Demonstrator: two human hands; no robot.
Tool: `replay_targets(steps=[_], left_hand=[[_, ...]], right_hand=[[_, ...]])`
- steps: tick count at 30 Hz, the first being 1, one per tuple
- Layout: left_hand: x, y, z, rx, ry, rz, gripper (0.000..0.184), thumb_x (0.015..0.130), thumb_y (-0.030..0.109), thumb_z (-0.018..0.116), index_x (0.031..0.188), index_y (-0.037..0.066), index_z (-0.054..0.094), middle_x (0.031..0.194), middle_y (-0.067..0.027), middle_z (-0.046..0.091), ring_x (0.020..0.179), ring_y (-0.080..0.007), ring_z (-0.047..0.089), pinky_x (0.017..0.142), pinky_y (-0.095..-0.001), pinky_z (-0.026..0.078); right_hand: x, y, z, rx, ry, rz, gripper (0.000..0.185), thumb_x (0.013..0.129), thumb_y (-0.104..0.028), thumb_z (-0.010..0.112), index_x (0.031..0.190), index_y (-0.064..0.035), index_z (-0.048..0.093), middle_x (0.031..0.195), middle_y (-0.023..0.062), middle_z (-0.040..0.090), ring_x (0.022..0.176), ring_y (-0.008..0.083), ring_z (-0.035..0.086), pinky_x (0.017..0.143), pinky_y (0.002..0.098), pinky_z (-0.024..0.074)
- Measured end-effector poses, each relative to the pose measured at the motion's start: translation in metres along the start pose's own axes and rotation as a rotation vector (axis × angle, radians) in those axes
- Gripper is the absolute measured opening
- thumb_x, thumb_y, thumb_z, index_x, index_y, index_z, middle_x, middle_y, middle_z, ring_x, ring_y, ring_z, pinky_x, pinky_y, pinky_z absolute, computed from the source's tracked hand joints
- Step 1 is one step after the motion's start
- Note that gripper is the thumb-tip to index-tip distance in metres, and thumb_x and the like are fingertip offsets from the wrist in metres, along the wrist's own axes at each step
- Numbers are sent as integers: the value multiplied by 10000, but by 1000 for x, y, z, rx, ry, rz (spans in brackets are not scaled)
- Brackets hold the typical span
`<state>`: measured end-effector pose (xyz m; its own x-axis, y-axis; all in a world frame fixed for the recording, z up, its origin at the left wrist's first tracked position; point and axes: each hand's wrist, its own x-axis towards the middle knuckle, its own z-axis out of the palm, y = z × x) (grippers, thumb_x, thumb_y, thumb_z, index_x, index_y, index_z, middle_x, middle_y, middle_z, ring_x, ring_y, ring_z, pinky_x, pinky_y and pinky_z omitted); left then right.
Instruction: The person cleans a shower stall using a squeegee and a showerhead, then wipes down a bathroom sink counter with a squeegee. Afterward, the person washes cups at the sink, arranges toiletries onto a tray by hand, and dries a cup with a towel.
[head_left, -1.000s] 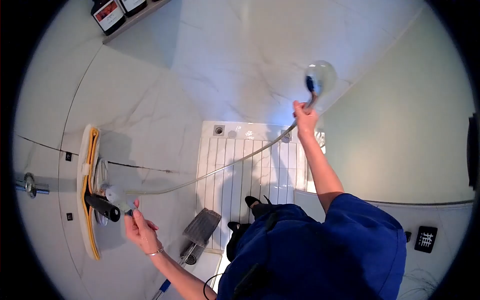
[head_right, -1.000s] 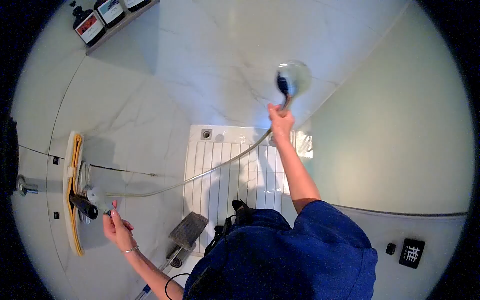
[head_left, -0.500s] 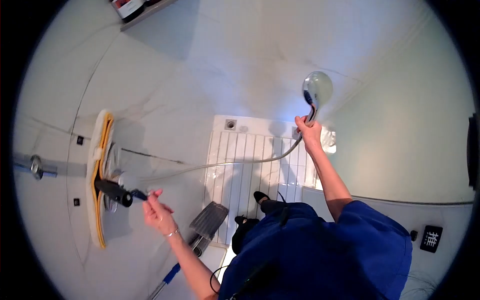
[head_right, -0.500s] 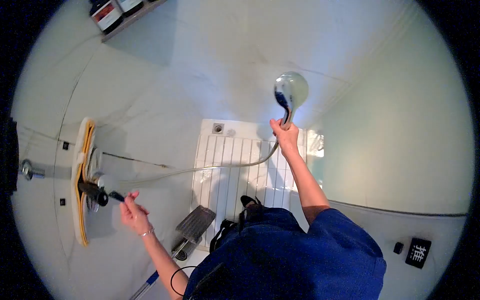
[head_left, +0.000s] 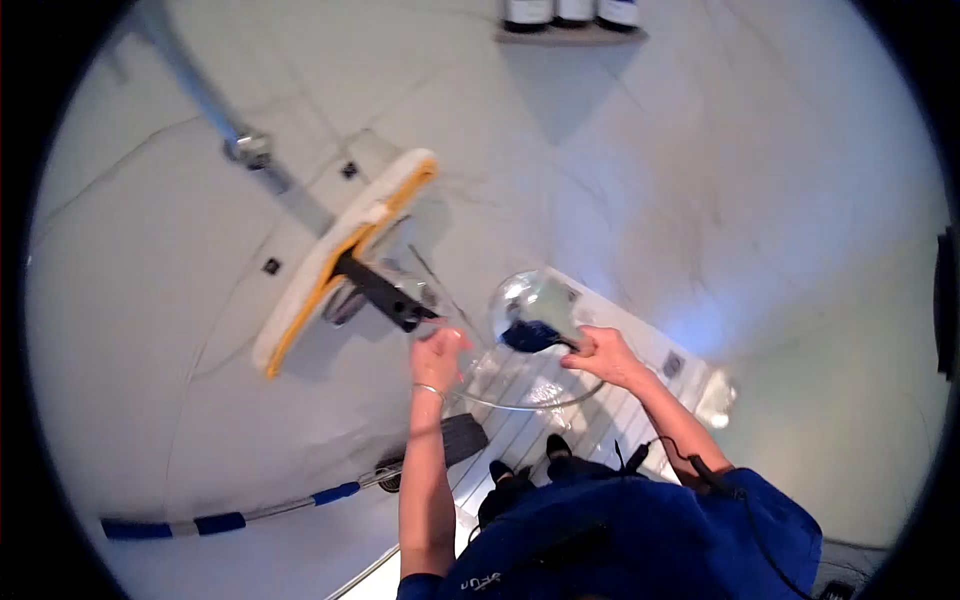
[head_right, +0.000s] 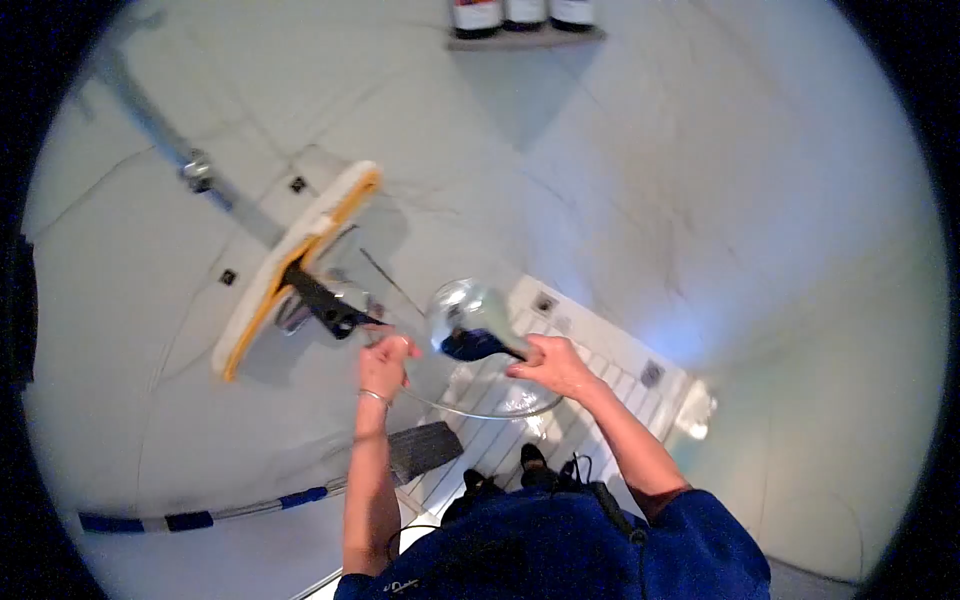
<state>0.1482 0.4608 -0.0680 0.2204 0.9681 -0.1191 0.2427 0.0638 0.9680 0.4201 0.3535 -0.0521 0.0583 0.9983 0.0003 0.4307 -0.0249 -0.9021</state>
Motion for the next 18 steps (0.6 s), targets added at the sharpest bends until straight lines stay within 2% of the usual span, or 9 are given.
replay_targets(steps=[2,5,10,12,13,14,15,16,18], left_hand=[[-21,10,-10,-37,14,-7,285,906,259,533,905,-12,620,767,-74,668,395,-74,441,347,-241,347],[-59,78,-29,-449,4,-51,393,927,366,487,972,-9,597,902,-130,669,358,-73,386,325,-220,300],[-57,135,-45,-792,-238,53,535,922,513,390,965,17,586,1015,-154,644,349,-70,348,314,-197,251],[-37,137,-46,-898,-209,-32,497,923,490,415,964,25,586,1006,-139,644,361,-63,346,317,-194,245],[-30,137,-46,-949,-195,-84,478,924,479,428,963,29,585,1002,-132,644,367,-59,345,318,-192,241],[-28,139,-47,-937,-169,-116,416,919,435,476,955,35,584,936,-103,650,378,-57,346,322,-193,239],[-24,136,-47,-929,-177,-113,344,916,369,515,956,34,581,888,-89,646,372,-61,348,326,-199,248],[-21,130,-49,-932,-193,-76,320,919,347,515,949,35,580,872,-86,643,370,-64,352,327,-202,252],[-23,125,-51,-928,-215,-32,273,928,301,504,940,36,570,848,-93,639,361,-72,361,325,-207,260]], right_hand=[[22,0,-12,8,100,26,412,678,-324,789,766,8,562,575,-2,521,557,95,491,541,258,429],[74,-31,-39,50,291,-60,411,688,-332,771,749,15,558,587,22,550,559,97,521,533,257,439],[165,-182,-81,284,614,-392,336,731,-302,732,740,-22,547,587,13,524,545,81,486,506,255,409],[193,-259,-93,355,697,-519,323,739,-288,727,732,-25,540,591,0,513,538,81,466,495,255,391],[202,-296,-97,493,658,-676,310,743,-273,727,728,-28,539,592,-4,512,539,78,462,492,250,382],[214,-329,-107,437,655,-691,290,746,-244,729,727,-29,536,604,-10,513,541,75,460,489,245,378],[223,-362,-110,471,717,-720,273,739,-225,739,730,-35,544,613,-9,515,544,75,465,488,241,373],[239,-393,-112,666,667,-872,299,758,-258,740,777,-15,566,626,3,534,554,97,480,514,263,380],[250,-455,-119,738,638,-974,305,743,-249,758,762,-31,546,624,9,533,552,108,485,517,267,391]])
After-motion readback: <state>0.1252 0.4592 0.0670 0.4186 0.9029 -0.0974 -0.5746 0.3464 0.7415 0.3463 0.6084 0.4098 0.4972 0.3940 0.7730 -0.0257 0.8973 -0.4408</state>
